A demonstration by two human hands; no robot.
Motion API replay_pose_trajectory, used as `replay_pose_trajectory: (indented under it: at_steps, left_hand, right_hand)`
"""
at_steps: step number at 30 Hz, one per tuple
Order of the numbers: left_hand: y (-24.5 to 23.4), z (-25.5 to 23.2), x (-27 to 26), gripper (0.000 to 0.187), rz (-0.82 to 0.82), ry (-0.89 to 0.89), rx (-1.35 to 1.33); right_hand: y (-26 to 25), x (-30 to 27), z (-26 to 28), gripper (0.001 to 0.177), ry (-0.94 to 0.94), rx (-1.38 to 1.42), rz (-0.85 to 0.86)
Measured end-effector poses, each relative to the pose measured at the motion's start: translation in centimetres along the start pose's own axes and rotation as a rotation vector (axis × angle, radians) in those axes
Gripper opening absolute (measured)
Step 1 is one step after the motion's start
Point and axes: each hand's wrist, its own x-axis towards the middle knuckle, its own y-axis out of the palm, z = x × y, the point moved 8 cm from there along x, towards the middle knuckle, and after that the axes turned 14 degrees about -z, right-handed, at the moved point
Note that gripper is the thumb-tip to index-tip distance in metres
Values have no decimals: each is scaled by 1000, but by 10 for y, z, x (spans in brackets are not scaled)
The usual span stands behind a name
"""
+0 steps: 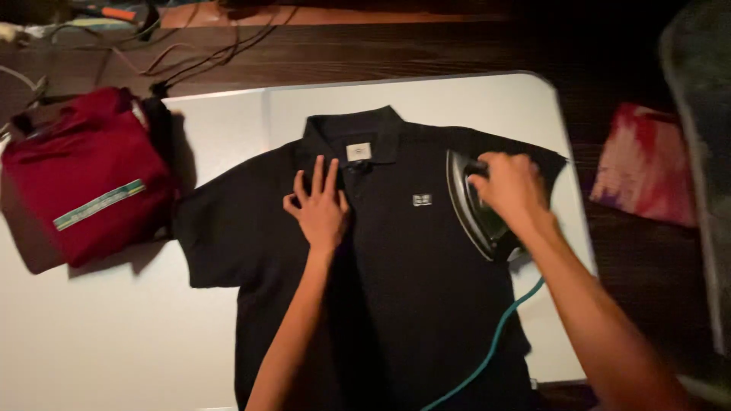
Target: Iron and fold various shirts on a low table.
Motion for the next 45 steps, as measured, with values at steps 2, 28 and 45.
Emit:
replay_pose_trajectory:
  at_steps: [2, 28, 45]
  left_hand:
    - [0, 5, 0, 63, -13, 1, -33]
    - [-116, 45, -52, 71, 77, -93, -289]
    - [-186, 125, -180, 53, 193, -311, -61]
  right_hand:
    - [7, -13, -11, 43, 113, -95, 139]
    - [-41, -265, -223, 42, 1272, 1035, -1172]
    - [-37, -300, -257, 46, 1178, 1118, -1256]
